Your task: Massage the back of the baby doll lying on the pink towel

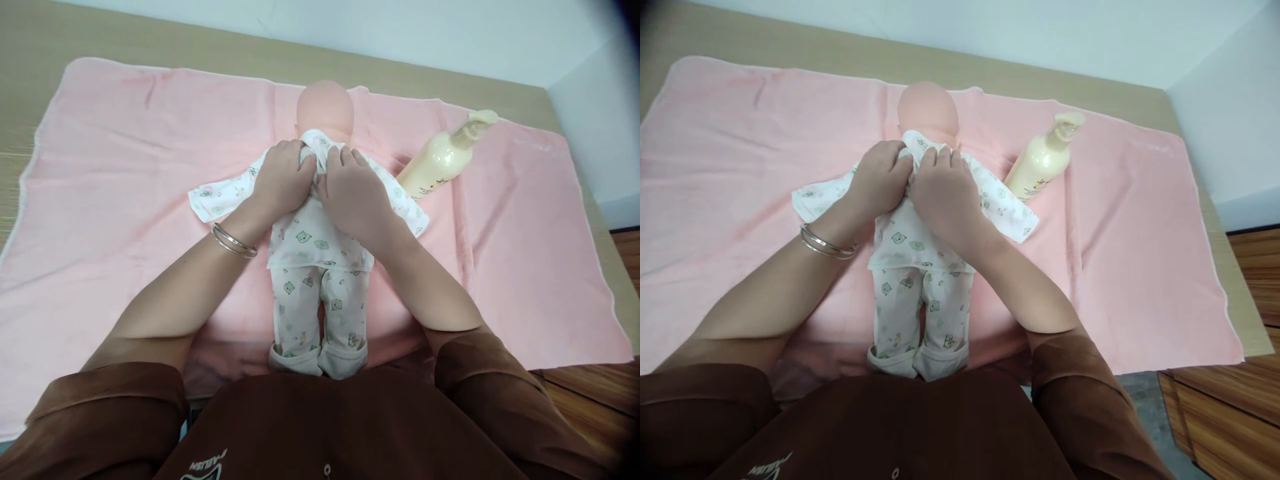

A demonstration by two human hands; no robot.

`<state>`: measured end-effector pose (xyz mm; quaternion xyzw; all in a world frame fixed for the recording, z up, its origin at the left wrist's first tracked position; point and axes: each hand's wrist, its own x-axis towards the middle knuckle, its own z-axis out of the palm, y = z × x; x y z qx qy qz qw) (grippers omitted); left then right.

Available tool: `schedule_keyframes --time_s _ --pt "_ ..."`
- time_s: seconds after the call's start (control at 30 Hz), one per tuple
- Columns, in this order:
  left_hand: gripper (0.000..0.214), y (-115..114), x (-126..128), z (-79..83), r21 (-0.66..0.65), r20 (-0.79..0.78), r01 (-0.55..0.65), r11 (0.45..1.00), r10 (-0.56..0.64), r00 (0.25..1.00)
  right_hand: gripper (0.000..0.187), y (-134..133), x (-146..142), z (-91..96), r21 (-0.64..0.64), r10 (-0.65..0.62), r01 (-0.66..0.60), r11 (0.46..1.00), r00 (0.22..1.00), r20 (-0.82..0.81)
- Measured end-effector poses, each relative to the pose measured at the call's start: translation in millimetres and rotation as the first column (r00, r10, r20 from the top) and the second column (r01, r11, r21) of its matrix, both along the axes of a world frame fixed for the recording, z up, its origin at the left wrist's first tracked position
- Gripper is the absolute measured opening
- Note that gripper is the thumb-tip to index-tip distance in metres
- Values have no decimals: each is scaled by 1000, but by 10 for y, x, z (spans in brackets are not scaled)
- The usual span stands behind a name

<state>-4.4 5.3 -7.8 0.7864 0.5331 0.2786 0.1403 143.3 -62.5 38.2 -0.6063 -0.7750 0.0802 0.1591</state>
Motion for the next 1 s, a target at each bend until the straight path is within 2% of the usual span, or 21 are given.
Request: schedule_keyframes --time_s 0.07,0.13,0.23,0.3,0.4,0.47,0.6,0.73,0.87,1.0 --pt "18 33 -23 -53 0 11 3 1000 -3 1000 41 -9 -12 11 14 -1 1 1000 1000 -10" --pt "18 -34 -14 -52 55 -13 14 998 -14 1000 38 57 37 13 -7 -21 21 1000 1000 -6" --pt "15 -257 41 47 138 -63 27 990 -19 998 40 232 171 -27 -59 -36 38 998 999 39" --pt "20 -402 82 135 161 -101 50 986 -34 994 42 336 243 -73 -76 -31 36 996 997 68" --pt "28 -481 109 203 160 -139 72 984 -50 989 49 400 277 -119 -90 -65 68 994 997 44" --pt "25 -419 98 180 143 -91 61 988 -48 995 54 366 255 -110 -90 -79 80 993 997 16" --pt "14 -171 46 74 85 48 30 996 -34 998 54 160 154 -22 -68 -21 22 997 999 28" --pt "14 -31 12 17 2 31 -9 1000 9 999 49 13 72 38 -21 5 -3 1000 997 77" --pt "18 -12 -7 -82 28 46 -25 999 24 999 41 126 100 18 -20 -44 45 999 996 83" --pt "26 28 -20 -247 82 100 -71 994 62 993 45 307 163 -30 -94 -157 159 983 987 33"
